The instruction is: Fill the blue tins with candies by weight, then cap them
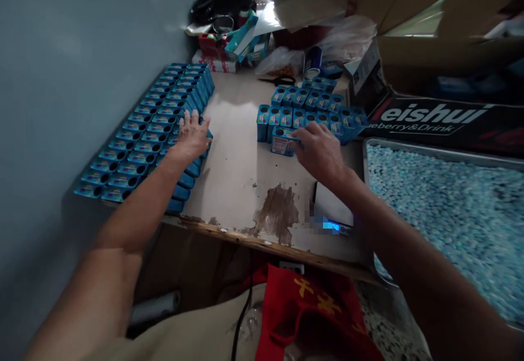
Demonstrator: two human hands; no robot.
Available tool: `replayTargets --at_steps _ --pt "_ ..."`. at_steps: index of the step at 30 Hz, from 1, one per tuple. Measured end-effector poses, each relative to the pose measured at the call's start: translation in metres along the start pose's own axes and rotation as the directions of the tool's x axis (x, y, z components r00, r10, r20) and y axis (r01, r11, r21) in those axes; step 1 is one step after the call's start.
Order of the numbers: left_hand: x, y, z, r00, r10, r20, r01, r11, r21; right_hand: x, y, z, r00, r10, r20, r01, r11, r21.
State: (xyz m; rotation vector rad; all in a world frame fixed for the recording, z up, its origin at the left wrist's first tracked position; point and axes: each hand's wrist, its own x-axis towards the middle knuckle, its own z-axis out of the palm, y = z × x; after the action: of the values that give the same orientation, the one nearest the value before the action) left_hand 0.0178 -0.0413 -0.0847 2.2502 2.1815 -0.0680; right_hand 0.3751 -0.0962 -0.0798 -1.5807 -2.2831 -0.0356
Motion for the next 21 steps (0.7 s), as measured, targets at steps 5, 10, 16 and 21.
replayTargets --at_steps 5,10,16,21 --pt "0.002 -0.001 -0.001 1.0 -0.031 0.004 0.031 0.999 -0.028 0.051 -0.034 0.029 0.994 0.015 0.111 0.003 0.987 -0.161" --pt "0.003 -0.003 -0.001 1.0 -0.002 -0.024 -0.001 0.992 -0.124 0.056 -0.042 0.037 0.997 -0.023 0.071 0.038 0.974 -0.221" --pt "0.003 -0.003 -0.004 0.999 0.019 -0.031 -0.022 0.992 -0.123 0.022 -0.019 -0.019 0.923 -0.086 0.376 0.192 0.948 -0.253" --pt "0.007 -0.002 -0.02 0.992 0.023 -0.126 -0.04 0.99 -0.135 -0.026 0.018 -0.062 0.875 -0.182 0.449 0.282 0.945 -0.167"
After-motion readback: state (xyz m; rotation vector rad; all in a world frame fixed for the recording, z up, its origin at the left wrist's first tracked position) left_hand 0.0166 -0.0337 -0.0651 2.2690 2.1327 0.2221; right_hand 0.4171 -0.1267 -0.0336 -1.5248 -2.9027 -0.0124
